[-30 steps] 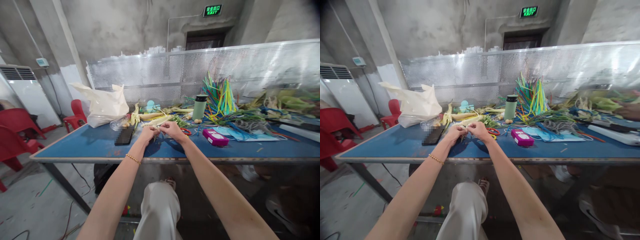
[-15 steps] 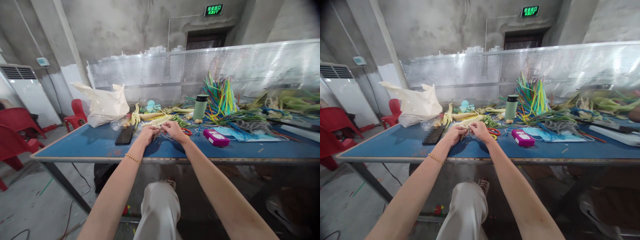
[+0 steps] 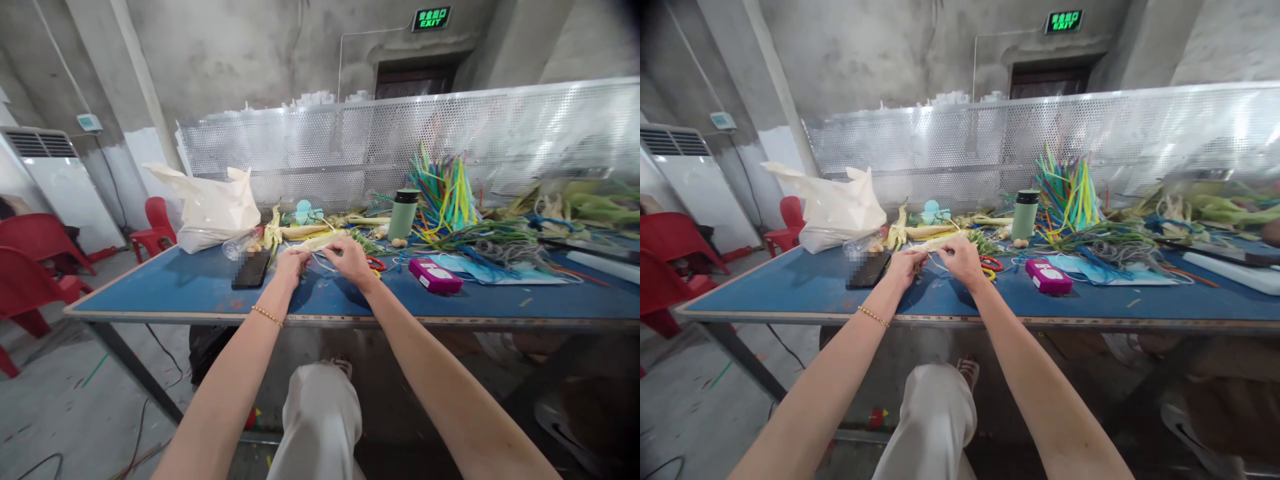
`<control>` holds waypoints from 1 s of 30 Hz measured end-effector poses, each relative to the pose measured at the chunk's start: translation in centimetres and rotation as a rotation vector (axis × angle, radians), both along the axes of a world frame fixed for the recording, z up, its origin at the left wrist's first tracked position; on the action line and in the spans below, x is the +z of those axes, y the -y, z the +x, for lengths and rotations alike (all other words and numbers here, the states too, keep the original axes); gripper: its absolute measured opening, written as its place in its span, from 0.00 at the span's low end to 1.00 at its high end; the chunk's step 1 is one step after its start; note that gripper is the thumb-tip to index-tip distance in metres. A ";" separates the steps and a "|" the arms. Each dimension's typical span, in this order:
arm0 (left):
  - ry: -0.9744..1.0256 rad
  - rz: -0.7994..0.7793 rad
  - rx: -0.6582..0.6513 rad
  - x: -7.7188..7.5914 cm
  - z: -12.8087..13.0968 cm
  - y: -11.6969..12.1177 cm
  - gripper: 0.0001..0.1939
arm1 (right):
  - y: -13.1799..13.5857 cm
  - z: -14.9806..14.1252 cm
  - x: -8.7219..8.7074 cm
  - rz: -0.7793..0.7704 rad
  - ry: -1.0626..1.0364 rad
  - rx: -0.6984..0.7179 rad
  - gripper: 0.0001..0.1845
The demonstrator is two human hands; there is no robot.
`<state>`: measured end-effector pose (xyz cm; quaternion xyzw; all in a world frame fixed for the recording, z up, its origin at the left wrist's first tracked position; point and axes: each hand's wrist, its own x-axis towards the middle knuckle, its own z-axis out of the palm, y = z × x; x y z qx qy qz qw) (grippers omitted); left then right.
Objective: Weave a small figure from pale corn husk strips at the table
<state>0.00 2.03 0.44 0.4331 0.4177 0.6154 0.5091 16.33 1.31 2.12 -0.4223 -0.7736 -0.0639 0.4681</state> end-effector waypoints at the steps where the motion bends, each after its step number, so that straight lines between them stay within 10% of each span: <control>1: 0.003 0.003 0.005 0.0 -0.1 0.0 0.09 | 0.1 -0.1 -0.1 -0.023 0.046 0.021 0.08; 9: -0.060 0.033 -0.016 0.3 0.1 0.5 0.10 | 0.4 -0.5 -0.3 -0.122 0.127 0.038 0.09; 16: -0.602 0.286 0.046 0.1 0.8 0.9 0.11 | 0.3 -0.6 0.1 -0.050 -0.070 0.107 0.10; 30: -0.833 0.419 -0.031 0.2 0.7 1.2 0.11 | 0.6 -0.8 0.8 -0.507 -0.556 0.508 0.16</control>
